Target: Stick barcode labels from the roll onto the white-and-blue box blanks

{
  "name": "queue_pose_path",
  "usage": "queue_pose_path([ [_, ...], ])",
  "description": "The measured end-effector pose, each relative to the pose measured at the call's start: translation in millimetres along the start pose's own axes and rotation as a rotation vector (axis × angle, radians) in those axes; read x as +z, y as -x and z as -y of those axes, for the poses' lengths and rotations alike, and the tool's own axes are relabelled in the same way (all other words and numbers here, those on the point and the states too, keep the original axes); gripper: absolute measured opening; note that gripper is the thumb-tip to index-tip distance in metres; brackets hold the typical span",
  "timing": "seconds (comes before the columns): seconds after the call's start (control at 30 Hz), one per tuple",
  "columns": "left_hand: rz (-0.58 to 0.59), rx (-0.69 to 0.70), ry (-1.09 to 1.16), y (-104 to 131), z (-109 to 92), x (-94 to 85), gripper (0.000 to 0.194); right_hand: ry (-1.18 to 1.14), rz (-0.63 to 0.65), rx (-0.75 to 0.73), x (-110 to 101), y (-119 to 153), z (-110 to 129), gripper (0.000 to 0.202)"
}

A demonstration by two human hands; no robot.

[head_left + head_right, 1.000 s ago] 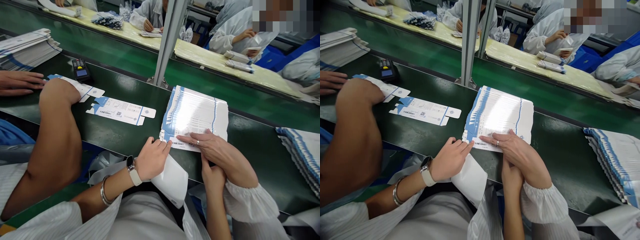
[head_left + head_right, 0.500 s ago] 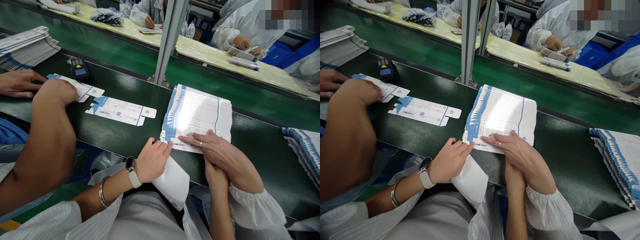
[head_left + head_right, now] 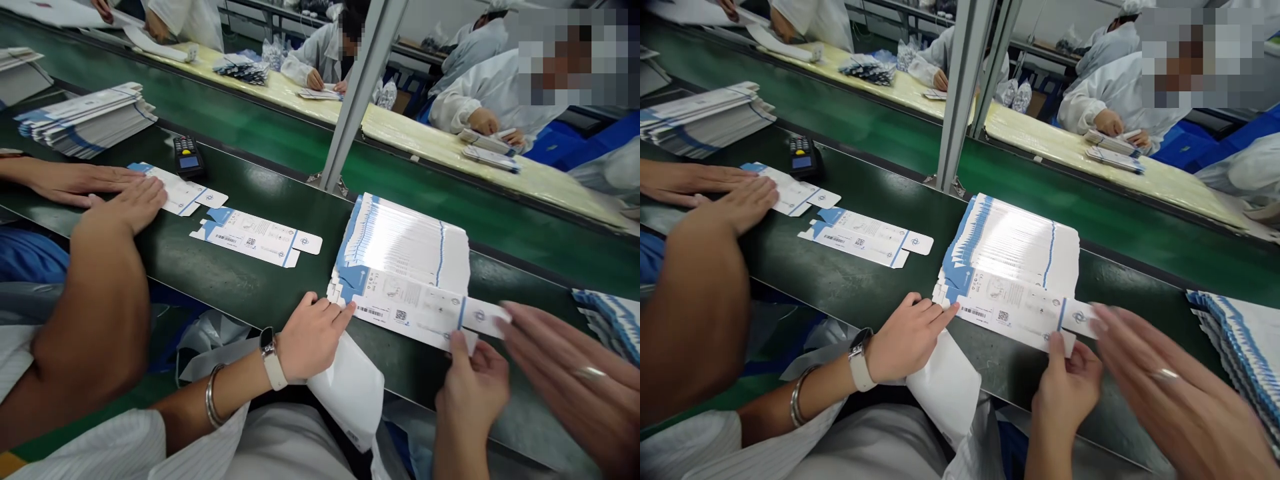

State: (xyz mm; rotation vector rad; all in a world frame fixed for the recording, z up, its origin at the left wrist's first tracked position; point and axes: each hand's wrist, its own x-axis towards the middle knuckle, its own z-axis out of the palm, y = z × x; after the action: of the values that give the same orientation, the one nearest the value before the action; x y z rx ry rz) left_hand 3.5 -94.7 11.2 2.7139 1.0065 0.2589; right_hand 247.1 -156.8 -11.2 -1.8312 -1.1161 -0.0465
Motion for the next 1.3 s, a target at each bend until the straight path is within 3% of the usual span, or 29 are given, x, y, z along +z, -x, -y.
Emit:
queue_pose_path([
  [0.13,-0.076,0.005,0.145,3.1,8.3,7.8,0.043,-0.24,-0.245,0.293,-7.3,13.5,-4.0,0.037],
  [0.3,-0.125,0.019,0.232,6.1,12.6,12.2,0.036,-0.635,-0.311,0.55,12.1,1.8,44.0,0.046],
  [0.4,-0.121,0.012,0.245,6.1,12.6,10.4,0.034,-0.693,-0.089,0.559,41.1,-7.3,84.2,0.051],
  [0.47,-0.111,0.0,0.27,5.7,12.9,7.8,0.033,-0.69,0.236,0.512,55.4,-10.2,101.4,0.054],
  [0.53,-0.091,-0.019,0.34,5.1,14.2,4.5,0.033,-0.622,0.477,0.406,58.4,-9.0,105.0,0.053],
  [0.67,-0.134,-0.129,0.684,2.3,21.1,-2.1,0.03,-0.482,0.719,0.212,32.1,8.7,82.6,0.046],
  [0.77,-0.18,-0.25,0.954,0.3,24.9,-6.3,0.03,-0.488,0.885,0.316,8.7,27.6,65.8,0.048],
  [0.87,-0.177,-0.286,0.921,-0.2,20.1,-11.7,0.04,-0.555,0.745,0.476,2.1,38.1,63.8,0.049],
  [1.0,-0.2,-0.195,0.474,0.2,4.8,-21.2,0.072,-0.575,0.544,0.477,11.5,34.4,76.9,0.044],
  [1.07,-0.135,-0.144,0.396,-1.2,0.5,-24.6,0.06,-0.556,0.511,0.434,15.4,29.3,83.2,0.041],
  [1.17,0.004,-0.154,0.52,-5.8,2.4,-27.2,0.033,-0.529,0.488,0.335,14.0,23.6,83.4,0.039],
  [1.3,0.044,-0.285,0.789,-11.1,11.1,-29.7,0.031,-0.553,0.511,0.1,0.3,24.6,65.3,0.051],
])
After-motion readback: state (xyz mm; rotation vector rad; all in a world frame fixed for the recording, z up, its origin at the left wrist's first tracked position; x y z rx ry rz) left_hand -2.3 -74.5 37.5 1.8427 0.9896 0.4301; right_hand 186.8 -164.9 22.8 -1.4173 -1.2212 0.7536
